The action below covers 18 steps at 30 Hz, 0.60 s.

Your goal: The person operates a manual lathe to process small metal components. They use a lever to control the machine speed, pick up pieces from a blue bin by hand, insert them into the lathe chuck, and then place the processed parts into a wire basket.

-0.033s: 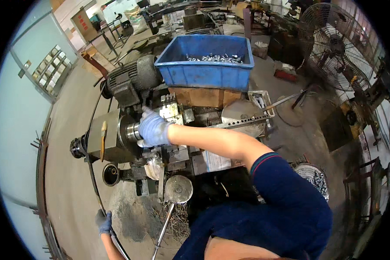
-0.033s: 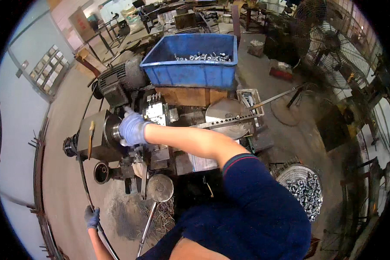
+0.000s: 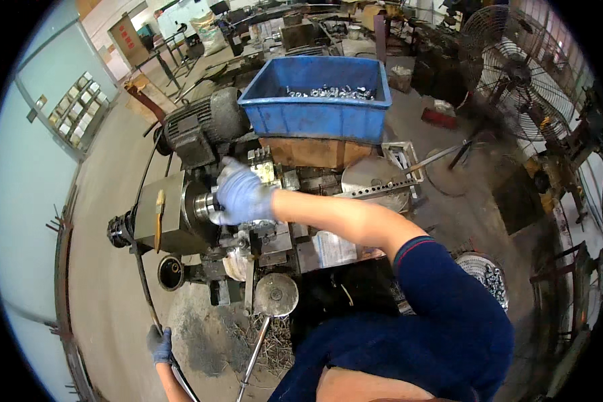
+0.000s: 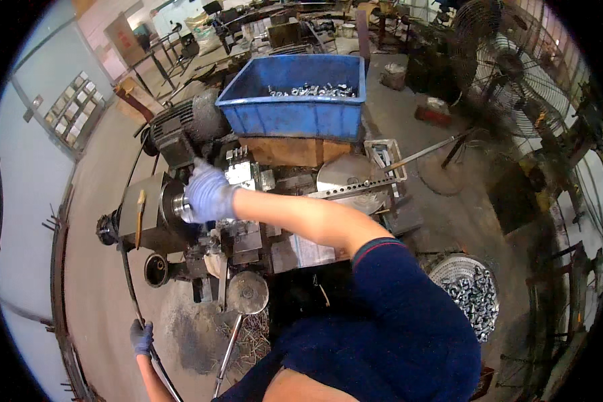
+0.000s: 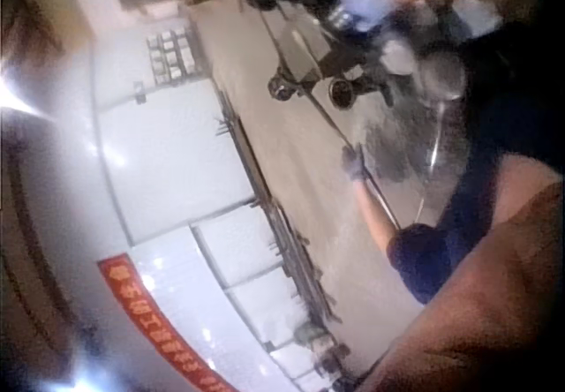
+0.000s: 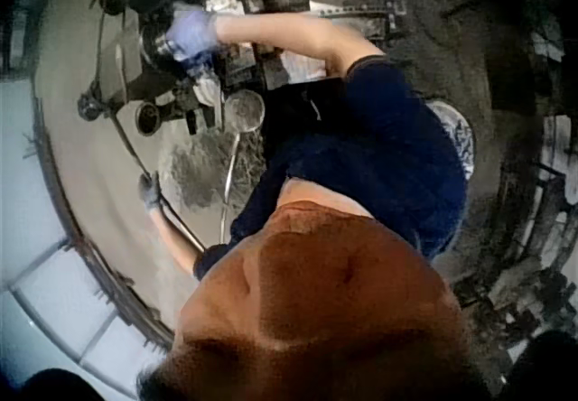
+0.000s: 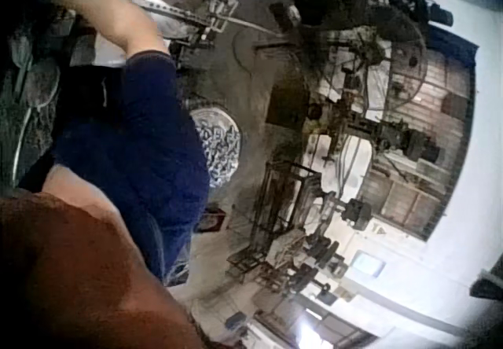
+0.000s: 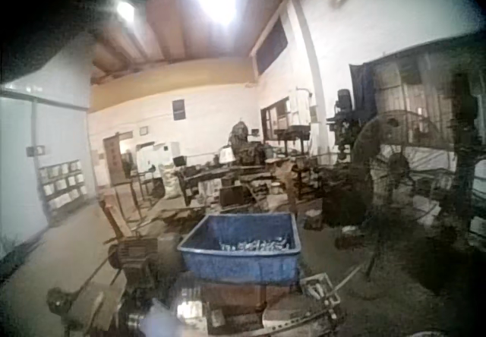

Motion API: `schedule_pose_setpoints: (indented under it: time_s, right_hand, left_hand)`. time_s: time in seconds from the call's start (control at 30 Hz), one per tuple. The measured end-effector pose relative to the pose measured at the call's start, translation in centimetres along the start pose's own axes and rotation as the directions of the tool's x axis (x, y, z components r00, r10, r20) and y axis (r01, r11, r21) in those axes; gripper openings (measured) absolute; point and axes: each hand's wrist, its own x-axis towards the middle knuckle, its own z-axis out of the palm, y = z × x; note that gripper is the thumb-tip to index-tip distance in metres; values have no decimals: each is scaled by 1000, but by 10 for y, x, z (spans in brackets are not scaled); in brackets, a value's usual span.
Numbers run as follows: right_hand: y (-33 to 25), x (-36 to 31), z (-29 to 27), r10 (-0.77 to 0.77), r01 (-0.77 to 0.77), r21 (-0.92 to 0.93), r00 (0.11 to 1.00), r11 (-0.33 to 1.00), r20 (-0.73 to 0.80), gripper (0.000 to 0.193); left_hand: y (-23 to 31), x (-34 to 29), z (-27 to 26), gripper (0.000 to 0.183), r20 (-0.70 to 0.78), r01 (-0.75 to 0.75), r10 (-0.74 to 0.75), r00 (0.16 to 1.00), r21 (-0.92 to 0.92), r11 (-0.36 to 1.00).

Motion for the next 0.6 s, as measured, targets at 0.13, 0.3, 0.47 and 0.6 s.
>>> schedule_pose_setpoints:
  time_s: [0.13, 0.3, 0.47, 0.6]
  right_hand:
    - [79, -63, -50, 285, -280, 64, 951, 958, -122, 57]
    - [190, -87, -69, 638, -639, 2, 769, 769, -29, 61]
    - [207, -122, -48, 465, -525, 12, 743, 851, -482, 53]
    - [189, -212, -43, 549, -496, 239, 715, 835, -433, 55]
  left_hand:
    - [59, 9, -4, 18, 275, 261, -150, 949, -427, 866]
    - [36, 30, 9, 20, 265, 216, -79, 961, -545, 810]
    - [26, 33, 8, 27, 202, 166, -66, 977, -526, 834]
    - [58, 12, -28, 57, 503, 445, -228, 834, -367, 817]
